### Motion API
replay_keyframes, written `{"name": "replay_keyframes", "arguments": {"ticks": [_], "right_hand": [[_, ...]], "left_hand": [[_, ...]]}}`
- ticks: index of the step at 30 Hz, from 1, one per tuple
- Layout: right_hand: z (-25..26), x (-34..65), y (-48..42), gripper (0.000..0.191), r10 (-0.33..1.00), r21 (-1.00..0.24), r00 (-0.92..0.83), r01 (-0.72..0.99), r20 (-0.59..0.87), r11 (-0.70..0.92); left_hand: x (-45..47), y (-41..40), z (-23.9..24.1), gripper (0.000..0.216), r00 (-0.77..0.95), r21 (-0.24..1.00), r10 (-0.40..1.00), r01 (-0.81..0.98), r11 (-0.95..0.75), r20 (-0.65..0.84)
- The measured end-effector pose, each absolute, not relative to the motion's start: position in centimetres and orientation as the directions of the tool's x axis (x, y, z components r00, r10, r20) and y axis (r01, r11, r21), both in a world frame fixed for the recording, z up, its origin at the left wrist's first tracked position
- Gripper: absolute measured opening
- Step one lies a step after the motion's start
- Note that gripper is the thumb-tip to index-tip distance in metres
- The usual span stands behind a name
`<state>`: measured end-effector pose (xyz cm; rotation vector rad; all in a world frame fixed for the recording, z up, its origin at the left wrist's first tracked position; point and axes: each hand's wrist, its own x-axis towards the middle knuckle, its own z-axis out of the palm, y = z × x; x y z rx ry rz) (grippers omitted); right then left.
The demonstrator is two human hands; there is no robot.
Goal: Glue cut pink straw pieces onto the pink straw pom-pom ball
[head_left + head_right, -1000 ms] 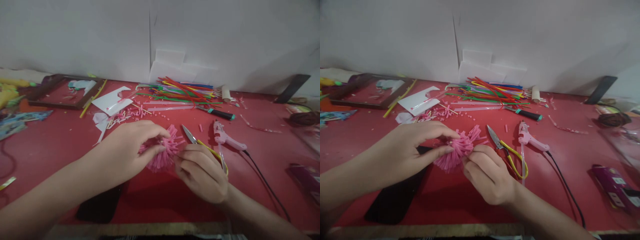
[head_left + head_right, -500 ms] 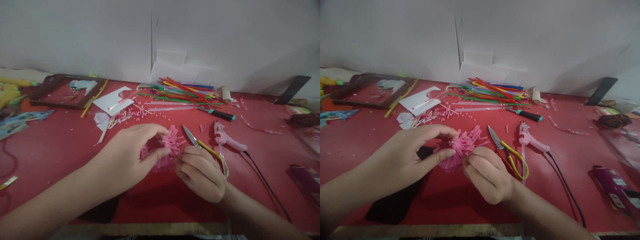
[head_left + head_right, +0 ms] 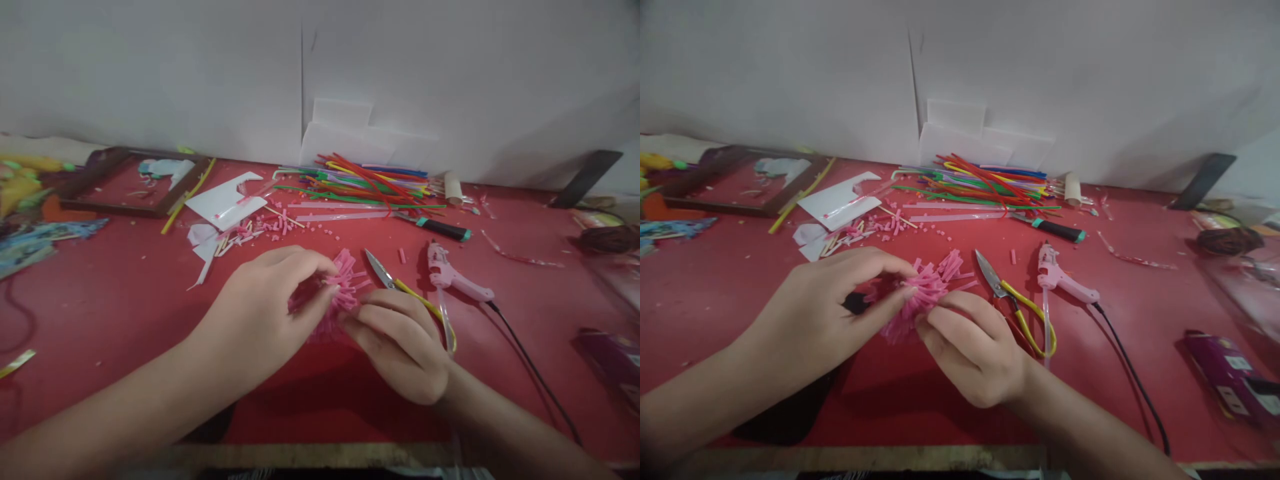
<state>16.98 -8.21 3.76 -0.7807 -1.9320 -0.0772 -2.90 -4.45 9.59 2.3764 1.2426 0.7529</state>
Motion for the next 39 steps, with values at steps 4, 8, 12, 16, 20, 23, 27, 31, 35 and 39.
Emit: {"name": "replay_keyframes", "arguments": {"ticks": [4, 8, 12, 16, 20, 23, 27, 31, 35, 39], "right_hand": [[3.5, 17.0, -8.0, 0.029, 0.478, -0.254, -0.29, 0.566, 0.829, 0.784], [3.3, 17.1, -7.8, 0.03, 0.471, -0.252, -0.281, 0.566, 0.836, 0.785], [3.2, 17.2, -7.9, 0.031, 0.479, -0.257, -0.285, 0.567, 0.83, 0.783], [3.3, 17.5, -7.8, 0.026, 0.43, -0.173, -0.336, 0.583, 0.838, 0.794], [3.8, 18.0, -7.2, 0.01, 0.404, -0.12, -0.445, 0.541, 0.799, 0.832], [4.1, 18.5, -6.8, 0.014, 0.448, -0.188, -0.479, 0.497, 0.755, 0.847], [4.1, 18.7, -6.6, 0.012, 0.525, -0.289, -0.448, 0.495, 0.724, 0.82], [3.9, 18.6, -6.7, 0.011, 0.545, -0.315, -0.438, 0.494, 0.715, 0.81], [3.9, 18.3, -6.8, 0.018, 0.537, -0.304, -0.458, 0.489, 0.708, 0.818], [4.0, 18.2, -6.8, 0.021, 0.536, -0.303, -0.457, 0.489, 0.71, 0.818]], "left_hand": [[-2.8, -4.5, 9.4, 0.013, 0.456, 0.535, 0.836, 0.644, -0.546, 0.305], [-2.6, -4.5, 9.3, 0.011, 0.443, 0.53, 0.84, 0.652, -0.542, 0.314], [-2.5, -4.6, 9.3, 0.008, 0.434, 0.508, 0.84, 0.669, -0.542, 0.325], [-2.5, -4.7, 9.2, 0.007, 0.428, 0.509, 0.842, 0.671, -0.539, 0.328], [-2.6, -4.7, 9.0, 0.007, 0.43, 0.513, 0.839, 0.664, -0.544, 0.332], [-2.8, -4.8, 8.7, 0.009, 0.444, 0.504, 0.823, 0.65, -0.568, 0.355], [-2.8, -4.8, 8.4, 0.01, 0.458, 0.5, 0.804, 0.63, -0.595, 0.379], [-2.7, -4.7, 8.4, 0.01, 0.457, 0.508, 0.807, 0.627, -0.59, 0.374], [-2.6, -4.6, 8.4, 0.009, 0.465, 0.504, 0.804, 0.626, -0.595, 0.37], [-2.7, -4.6, 8.3, 0.009, 0.466, 0.508, 0.806, 0.626, -0.592, 0.366]]}}
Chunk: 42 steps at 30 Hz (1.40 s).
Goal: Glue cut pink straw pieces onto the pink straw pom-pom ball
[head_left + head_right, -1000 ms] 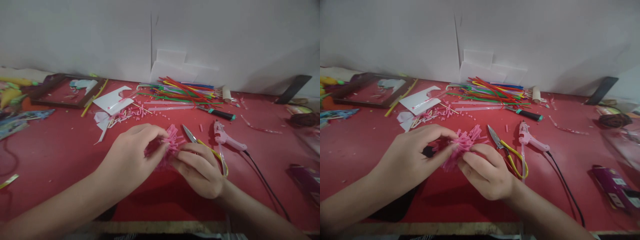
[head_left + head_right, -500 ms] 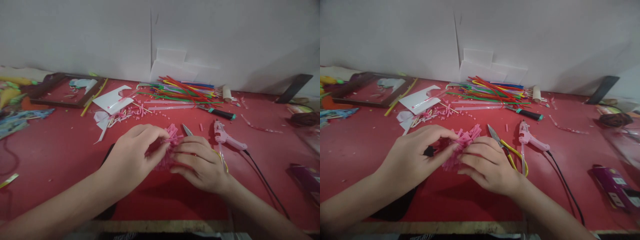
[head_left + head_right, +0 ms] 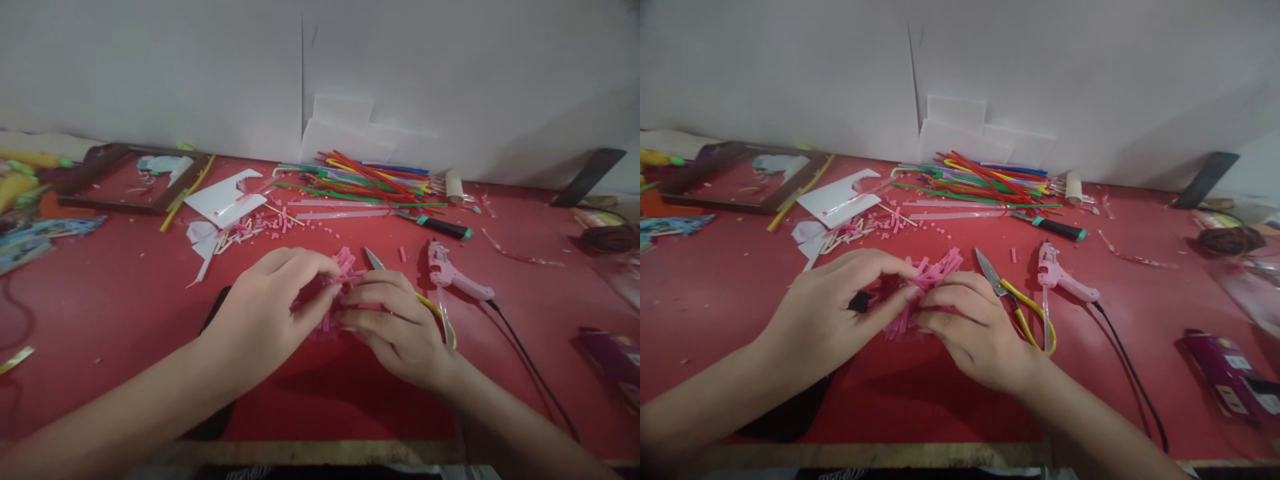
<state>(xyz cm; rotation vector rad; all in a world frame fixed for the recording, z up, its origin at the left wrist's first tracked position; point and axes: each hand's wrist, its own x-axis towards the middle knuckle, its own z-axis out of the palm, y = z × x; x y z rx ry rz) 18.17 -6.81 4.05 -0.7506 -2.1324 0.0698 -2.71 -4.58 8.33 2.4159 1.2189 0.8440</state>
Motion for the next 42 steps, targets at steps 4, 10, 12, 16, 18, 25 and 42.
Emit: {"name": "replay_keyframes", "arguments": {"ticks": [4, 10, 12, 16, 18, 25, 42], "right_hand": [[4.1, 18.1, -6.8, 0.019, 0.516, -0.281, -0.459, 0.487, 0.724, 0.827], [4.2, 18.1, -6.9, 0.017, 0.476, -0.265, -0.445, 0.457, 0.759, 0.849], [4.1, 18.1, -6.9, 0.021, 0.489, -0.261, -0.42, 0.492, 0.764, 0.83], [3.9, 18.0, -6.9, 0.017, 0.516, -0.257, -0.398, 0.545, 0.758, 0.798], [3.9, 17.9, -6.9, 0.014, 0.518, -0.261, -0.394, 0.544, 0.759, 0.797], [3.6, 17.8, -7.2, 0.014, 0.522, -0.277, -0.386, 0.534, 0.761, 0.799], [2.7, 17.8, -6.9, 0.022, 0.548, -0.371, -0.36, 0.454, 0.755, 0.81]], "left_hand": [[-2.9, -4.7, 8.3, 0.008, 0.462, 0.529, 0.817, 0.623, -0.576, 0.345], [-3.7, -4.9, 8.6, 0.023, 0.396, 0.58, 0.834, 0.599, -0.552, 0.383], [-4.1, -4.9, 8.5, 0.026, 0.328, 0.616, 0.858, 0.599, -0.512, 0.394], [-4.9, -4.4, 7.1, 0.024, 0.342, 0.626, 0.783, 0.47, -0.622, 0.52], [-5.2, -4.1, 6.0, 0.027, 0.403, 0.608, 0.724, 0.393, -0.69, 0.56], [-5.1, -4.0, 2.9, 0.08, 0.556, 0.4, 0.491, 0.285, -0.871, 0.671], [-4.9, -4.0, 2.0, 0.077, 0.47, 0.443, 0.562, 0.347, -0.826, 0.681]]}}
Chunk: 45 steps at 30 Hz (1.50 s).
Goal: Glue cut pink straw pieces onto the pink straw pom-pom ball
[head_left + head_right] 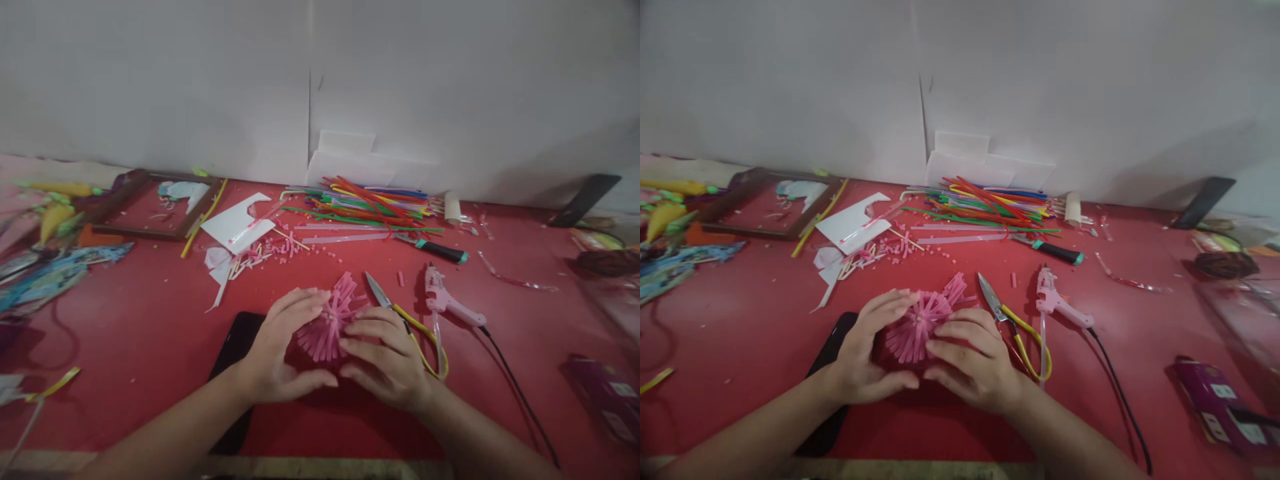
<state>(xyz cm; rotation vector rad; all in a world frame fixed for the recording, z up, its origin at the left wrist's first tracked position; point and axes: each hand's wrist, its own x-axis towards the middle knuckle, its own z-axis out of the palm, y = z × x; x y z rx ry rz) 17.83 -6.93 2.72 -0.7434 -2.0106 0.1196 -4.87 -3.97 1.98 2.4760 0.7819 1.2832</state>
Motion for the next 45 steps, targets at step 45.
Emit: {"name": "replay_keyframes", "arguments": {"ticks": [45], "right_hand": [[4.2, 16.4, -3.0, 0.01, 0.905, -0.92, -0.259, 0.112, 0.337, 0.375]], "left_hand": [[-1.4, -7.5, 4.8, 0.028, 0.037, 0.775, 0.933, 0.545, -0.32, 0.359]]}}
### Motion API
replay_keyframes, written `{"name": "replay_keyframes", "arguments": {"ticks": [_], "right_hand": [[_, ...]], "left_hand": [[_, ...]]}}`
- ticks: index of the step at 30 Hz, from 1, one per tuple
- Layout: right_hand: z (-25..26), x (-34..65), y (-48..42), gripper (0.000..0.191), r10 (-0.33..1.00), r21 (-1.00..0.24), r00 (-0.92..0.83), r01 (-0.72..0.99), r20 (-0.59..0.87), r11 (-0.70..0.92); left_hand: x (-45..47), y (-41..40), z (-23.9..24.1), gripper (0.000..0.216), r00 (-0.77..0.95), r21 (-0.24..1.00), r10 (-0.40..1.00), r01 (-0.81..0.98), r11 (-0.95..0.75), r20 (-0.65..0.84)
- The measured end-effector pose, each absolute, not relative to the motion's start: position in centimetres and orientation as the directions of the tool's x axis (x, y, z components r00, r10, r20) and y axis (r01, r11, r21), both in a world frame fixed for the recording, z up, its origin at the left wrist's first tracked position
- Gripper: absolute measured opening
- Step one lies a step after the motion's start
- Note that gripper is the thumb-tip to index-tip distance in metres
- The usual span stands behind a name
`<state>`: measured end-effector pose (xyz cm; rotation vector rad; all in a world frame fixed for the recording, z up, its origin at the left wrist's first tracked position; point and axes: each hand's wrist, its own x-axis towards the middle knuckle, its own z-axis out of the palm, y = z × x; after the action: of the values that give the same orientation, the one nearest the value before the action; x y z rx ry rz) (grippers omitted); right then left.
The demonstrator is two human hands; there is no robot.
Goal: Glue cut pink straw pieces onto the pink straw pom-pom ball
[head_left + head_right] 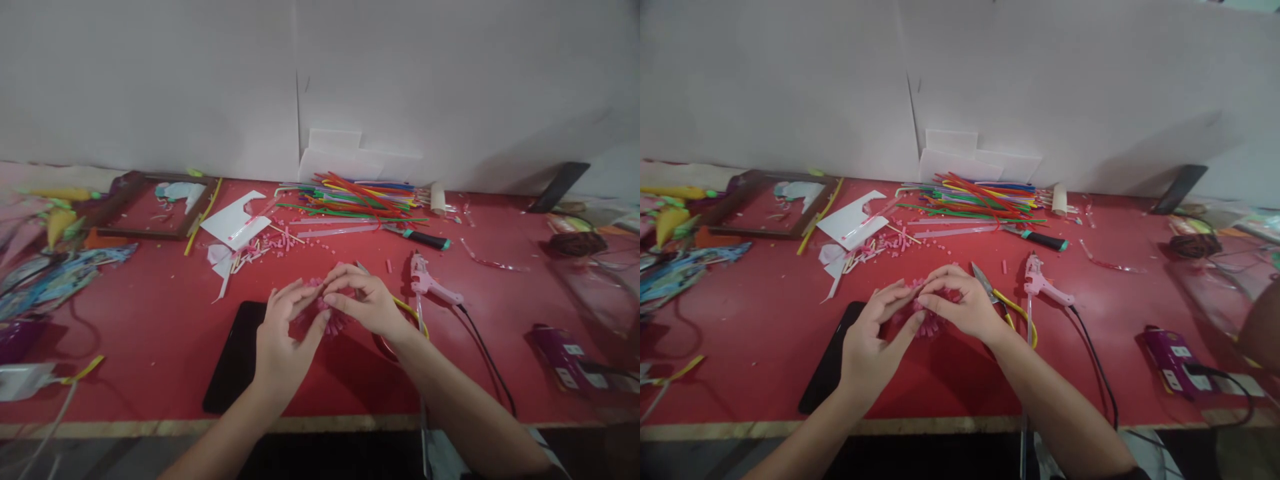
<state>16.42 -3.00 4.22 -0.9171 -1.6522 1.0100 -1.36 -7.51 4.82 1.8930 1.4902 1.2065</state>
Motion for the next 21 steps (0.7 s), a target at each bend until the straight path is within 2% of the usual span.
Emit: {"name": "replay_keyframes", "arguments": {"ticks": [8, 13, 21], "right_hand": [[3.9, 16.6, -2.7, 0.015, 0.894, -0.92, -0.297, 0.098, 0.336, 0.378], [4.4, 16.6, -2.5, 0.016, 0.885, -0.919, -0.326, 0.1, 0.331, 0.381], [5.2, 16.9, -2.1, 0.01, 0.807, -0.773, -0.359, 0.275, 0.469, 0.572]], "left_hand": [[-1.2, -7.6, 4.6, 0.028, -0.012, 0.863, 0.964, 0.448, -0.234, 0.267], [-1.3, -7.6, 4.7, 0.028, 0.017, 0.846, 0.965, 0.477, -0.238, 0.262], [-1.4, -7.5, 5.0, 0.027, 0.059, 0.818, 0.96, 0.509, -0.266, 0.275]]}}
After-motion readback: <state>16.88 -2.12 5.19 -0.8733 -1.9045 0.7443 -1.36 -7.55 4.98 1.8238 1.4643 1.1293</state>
